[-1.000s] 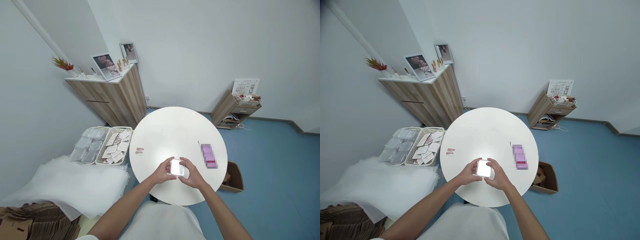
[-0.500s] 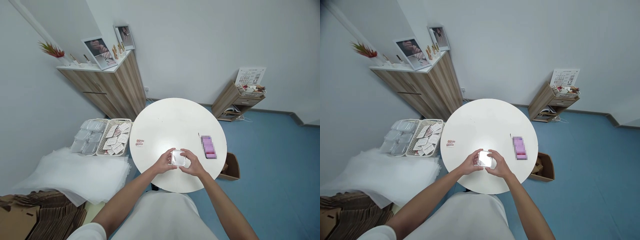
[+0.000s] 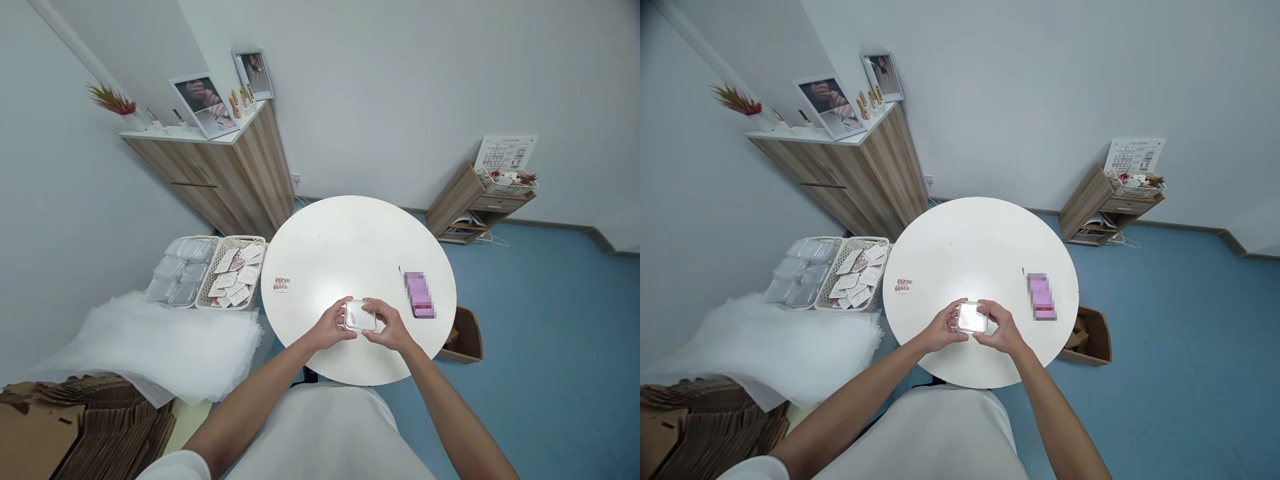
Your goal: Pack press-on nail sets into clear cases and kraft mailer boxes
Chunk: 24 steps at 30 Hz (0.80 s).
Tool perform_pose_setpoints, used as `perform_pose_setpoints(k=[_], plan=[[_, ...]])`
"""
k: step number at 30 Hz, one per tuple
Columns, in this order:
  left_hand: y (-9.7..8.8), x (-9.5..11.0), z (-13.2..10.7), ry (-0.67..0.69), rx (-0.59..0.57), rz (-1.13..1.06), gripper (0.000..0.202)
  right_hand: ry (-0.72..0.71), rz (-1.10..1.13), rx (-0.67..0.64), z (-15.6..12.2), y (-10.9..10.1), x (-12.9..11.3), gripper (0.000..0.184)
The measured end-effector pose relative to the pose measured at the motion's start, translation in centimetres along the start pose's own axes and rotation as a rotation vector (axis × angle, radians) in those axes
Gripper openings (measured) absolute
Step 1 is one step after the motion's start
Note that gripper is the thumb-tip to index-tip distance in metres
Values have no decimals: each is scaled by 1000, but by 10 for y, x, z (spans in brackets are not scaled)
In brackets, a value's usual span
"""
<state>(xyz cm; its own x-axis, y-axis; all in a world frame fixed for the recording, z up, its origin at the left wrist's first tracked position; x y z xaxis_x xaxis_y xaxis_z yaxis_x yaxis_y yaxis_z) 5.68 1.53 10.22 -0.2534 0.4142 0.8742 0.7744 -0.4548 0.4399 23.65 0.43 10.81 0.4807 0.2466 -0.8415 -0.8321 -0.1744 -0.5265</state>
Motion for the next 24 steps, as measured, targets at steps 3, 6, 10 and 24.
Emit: perform_pose_setpoints(k=[3,6,10,24], plan=[[0,4,0,-47,-1,-73,87,19,2,-29,6,-5,-2,46],[-6,5,0,-119,66,-129,75,38,4,-24,8,-9,-1,45],[-15,-4,0,-194,181,-100,41,70,1,-69,7,-10,3,50],[-15,-20,-8,-149,170,48,27,488,257,-58,15,-2,16,41]])
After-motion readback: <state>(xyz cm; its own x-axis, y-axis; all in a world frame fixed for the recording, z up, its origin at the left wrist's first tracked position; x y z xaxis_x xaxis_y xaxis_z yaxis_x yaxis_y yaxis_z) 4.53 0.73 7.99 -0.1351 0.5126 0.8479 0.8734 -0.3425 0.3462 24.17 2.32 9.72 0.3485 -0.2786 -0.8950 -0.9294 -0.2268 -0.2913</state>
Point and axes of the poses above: each hand's wrist, its own z-axis towards the middle knuckle, its own y-axis out of the palm, x = y × z, the point moved 2 cm from there along z, towards the middle knuckle, and after that the axes turned 13 degrees about -z, right-handed, at the moved point
